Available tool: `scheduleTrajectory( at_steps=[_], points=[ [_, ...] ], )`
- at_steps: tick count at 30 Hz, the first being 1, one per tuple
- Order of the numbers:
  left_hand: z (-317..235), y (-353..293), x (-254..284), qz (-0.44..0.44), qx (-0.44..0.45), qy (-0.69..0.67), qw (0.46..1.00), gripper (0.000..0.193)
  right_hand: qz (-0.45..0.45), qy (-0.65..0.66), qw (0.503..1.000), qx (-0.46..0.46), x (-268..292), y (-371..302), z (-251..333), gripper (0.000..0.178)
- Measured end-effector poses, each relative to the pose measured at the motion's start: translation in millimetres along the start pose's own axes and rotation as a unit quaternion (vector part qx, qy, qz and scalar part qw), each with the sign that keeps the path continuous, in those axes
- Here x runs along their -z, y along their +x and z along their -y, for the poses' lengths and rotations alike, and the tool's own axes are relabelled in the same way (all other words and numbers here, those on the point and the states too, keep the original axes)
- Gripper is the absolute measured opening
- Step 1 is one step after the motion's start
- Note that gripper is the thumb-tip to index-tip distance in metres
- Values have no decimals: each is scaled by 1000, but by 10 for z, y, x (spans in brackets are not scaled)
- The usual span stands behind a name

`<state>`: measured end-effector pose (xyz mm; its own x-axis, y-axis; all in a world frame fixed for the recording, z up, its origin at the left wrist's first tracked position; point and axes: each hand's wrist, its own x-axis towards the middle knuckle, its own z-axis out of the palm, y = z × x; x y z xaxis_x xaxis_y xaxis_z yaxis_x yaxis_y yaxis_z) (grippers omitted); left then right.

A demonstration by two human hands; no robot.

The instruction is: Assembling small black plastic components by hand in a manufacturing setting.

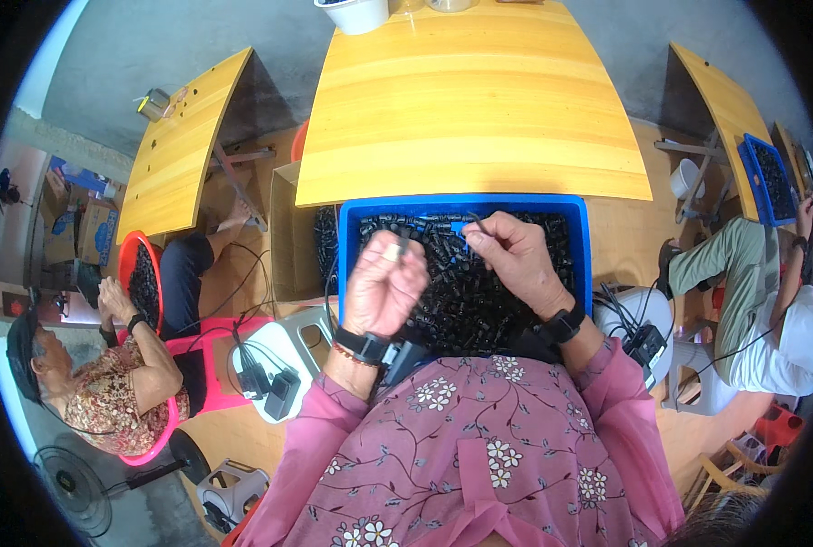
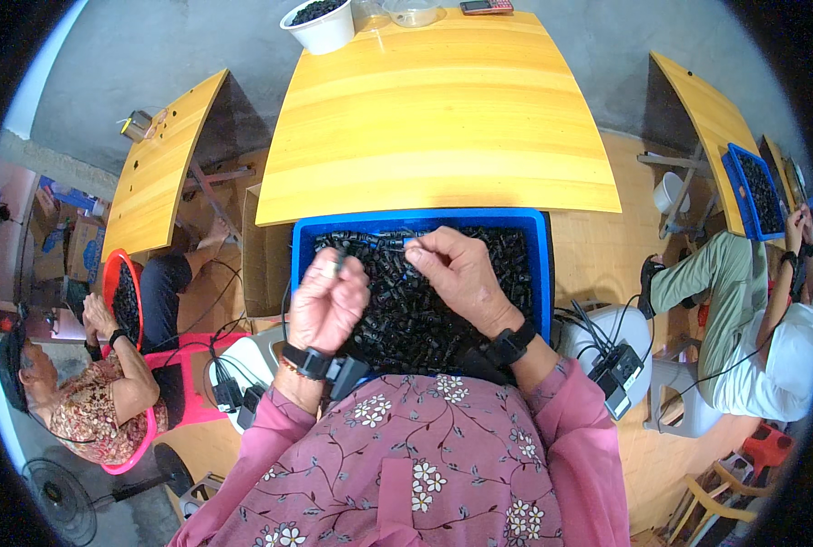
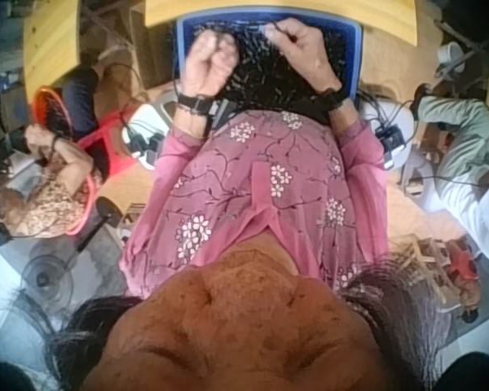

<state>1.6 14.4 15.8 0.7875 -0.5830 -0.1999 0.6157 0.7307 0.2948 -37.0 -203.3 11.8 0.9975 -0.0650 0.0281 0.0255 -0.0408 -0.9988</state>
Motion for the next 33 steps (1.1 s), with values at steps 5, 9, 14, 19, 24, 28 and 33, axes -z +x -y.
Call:
scheduleTrajectory(
  at_steps=[5, 9, 14, 19, 24, 28, 33],
  points=[
    [-532, 30, 121, -30, -208, -19, 977, 12, -67, -203, 971, 103, 132, 45, -122, 12],
    [-1031, -26, 523, -74, -307, 1, 949, 14, -13, -358, 927, 109, 94, 52, -116, 10],
    [-1304, -55, 807, -176, -364, -21, 914, 19, 22, -457, 884, 98, -51, 100, -195, 14],
    [-1293, -73, 781, -212, -368, -30, 905, 28, 31, -457, 886, 76, -61, 127, -186, 16],
    [-984, -47, 506, -66, -332, 90, 937, 34, 17, -438, 896, 68, -63, 107, -192, 16],
    [-527, -39, 99, -48, -228, 206, 950, 29, 10, -420, 904, 75, -40, 106, -241, 14],
    [-68, -9, -38, -34, -60, 240, 968, 25, 13, -282, 952, 117, 10, 135, -271, 12]
  ],
)
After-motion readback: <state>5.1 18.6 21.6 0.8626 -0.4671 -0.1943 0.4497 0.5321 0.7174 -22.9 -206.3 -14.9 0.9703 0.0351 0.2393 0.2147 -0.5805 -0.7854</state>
